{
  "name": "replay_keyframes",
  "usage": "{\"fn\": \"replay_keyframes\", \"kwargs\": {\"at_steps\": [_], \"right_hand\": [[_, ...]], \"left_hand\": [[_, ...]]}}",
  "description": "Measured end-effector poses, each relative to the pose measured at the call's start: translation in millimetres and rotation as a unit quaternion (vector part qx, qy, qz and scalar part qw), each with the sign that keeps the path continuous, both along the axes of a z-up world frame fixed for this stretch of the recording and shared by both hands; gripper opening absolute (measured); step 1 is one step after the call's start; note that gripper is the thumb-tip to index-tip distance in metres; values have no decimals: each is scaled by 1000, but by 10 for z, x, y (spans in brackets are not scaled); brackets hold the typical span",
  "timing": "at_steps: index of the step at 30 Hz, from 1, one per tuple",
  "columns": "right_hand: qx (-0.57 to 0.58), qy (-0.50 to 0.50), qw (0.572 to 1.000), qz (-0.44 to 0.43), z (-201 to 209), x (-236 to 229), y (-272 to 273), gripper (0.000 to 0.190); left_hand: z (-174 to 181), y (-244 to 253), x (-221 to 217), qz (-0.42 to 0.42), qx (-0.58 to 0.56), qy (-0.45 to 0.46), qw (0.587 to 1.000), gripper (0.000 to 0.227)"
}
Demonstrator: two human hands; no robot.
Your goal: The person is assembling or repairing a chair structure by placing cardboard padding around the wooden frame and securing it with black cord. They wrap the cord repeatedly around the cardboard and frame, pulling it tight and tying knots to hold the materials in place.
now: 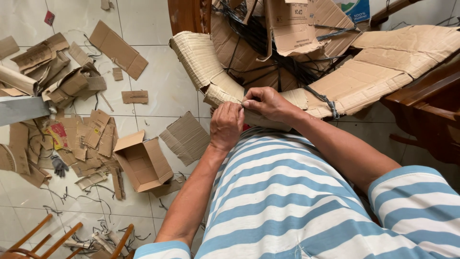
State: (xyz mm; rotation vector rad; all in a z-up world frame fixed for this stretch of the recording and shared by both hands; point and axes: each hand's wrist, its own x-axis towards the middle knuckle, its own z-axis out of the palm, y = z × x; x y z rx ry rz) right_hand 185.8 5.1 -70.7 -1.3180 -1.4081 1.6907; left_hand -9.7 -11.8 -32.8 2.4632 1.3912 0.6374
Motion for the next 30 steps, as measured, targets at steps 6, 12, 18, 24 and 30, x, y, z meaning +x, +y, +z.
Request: {"fn": "replay_keyframes", "kwargs": {"at_steps": [6, 12, 18, 24, 30], "right_hand": [[110, -134, 985, 16, -303, 22, 184, 17], [90, -196, 975, 48, -346, 161, 129, 18], [60, -213, 975, -33, -2, 443, -38, 48], [-49, -215, 956, 192, 89, 204, 65, 54], [16, -215, 976, 33, 560, -491, 498, 75]], "left_hand": [[-50, 0, -185, -31, -69, -30, 997, 11], [-95, -127, -262, 10, -148, -74, 986, 8], [-184, -346, -623, 163, -257, -133, 943, 17], [24, -483, -734, 294, -381, -125, 867, 21], [-269, -684, -995, 321, -500, -75, 801, 23]]}}
